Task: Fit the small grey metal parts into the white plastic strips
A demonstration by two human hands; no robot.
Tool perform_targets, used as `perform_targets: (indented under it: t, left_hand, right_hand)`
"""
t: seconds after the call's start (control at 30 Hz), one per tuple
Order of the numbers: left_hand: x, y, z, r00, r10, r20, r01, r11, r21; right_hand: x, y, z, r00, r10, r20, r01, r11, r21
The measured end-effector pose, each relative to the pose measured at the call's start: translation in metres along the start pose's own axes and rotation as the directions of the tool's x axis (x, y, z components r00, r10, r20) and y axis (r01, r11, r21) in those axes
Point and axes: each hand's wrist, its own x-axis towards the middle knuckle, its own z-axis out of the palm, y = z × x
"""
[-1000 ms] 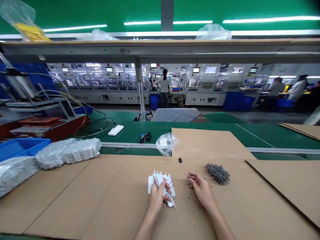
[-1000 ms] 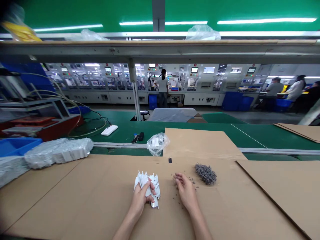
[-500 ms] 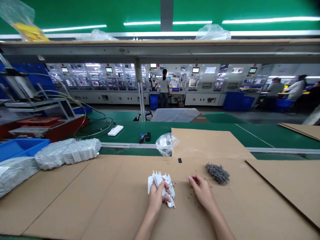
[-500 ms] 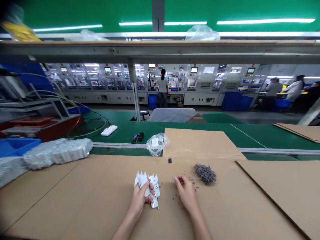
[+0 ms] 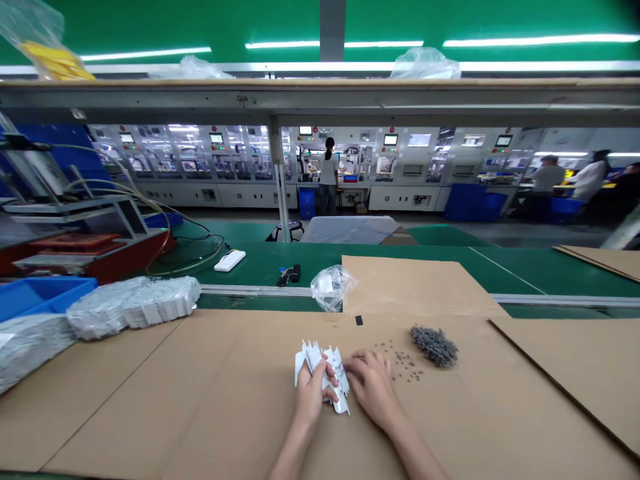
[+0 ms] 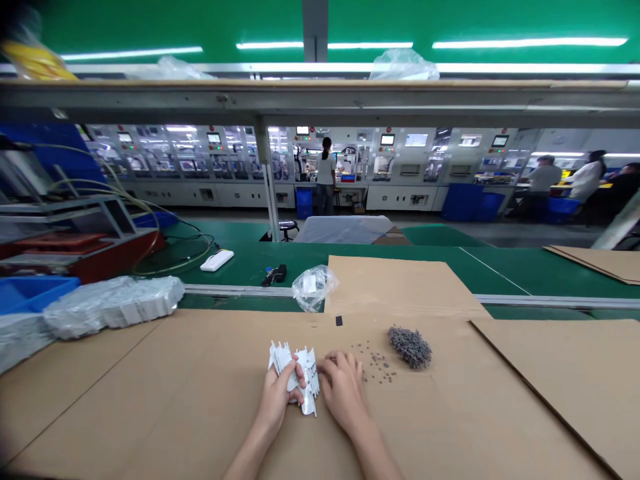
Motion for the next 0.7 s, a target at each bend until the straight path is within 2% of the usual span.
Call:
perform_targets:
  t: [0.17, 0.27, 0.37, 0.43, 0.53, 0.7]
  left_hand:
    - [0.0006, 0.0003, 0.0010, 1.000, -0.012, -0.006, 0.012, 1.000, 0.027]
    - [-0.0001, 0.0008, 0.0032, 1.000, -0.015, 0.016, 0.014, 0.997, 0.077]
    - [-0.0016, 0.0009, 0.0053, 0.998, -0.016, 0.067, 0.007, 0.990, 0.139]
    - [-0.0030, 0.0009, 0.0061, 0.993, -0.025, 0.115, 0.002, 0.980, 0.199]
    - [-0.0055, 0.0010, 0.0073, 0.985, -0.031, 0.169, -0.018, 0.959, 0.281]
    - [-0.0078, 0.0010, 0.0090, 0.984, -0.027, 0.173, -0.042, 0.923, 0.381]
  right_hand:
    - [0.0018, -0.0064, 0.0056, 1.000, -0.002, 0.017, 0.001, 0.998, 0.059]
    - [0.0010, -0.0027, 0.0021, 1.000, 0.009, 0.012, -0.012, 0.974, 0.226]
    - [-0.0013, -0.0027, -0.0010, 0.999, 0.034, 0.026, -0.042, 0.891, 0.452]
    - [-0.0032, -0.0049, -0.0019, 0.999, 0.042, 0.022, -0.048, 0.846, 0.531]
    - [-0.0055, -0.0082, -0.0020, 0.999, 0.030, -0.028, -0.012, 0.863, 0.505]
    - [-0.0069, -0.0101, -0.0018, 0.998, -0.036, -0.052, 0.055, 0.904, 0.423]
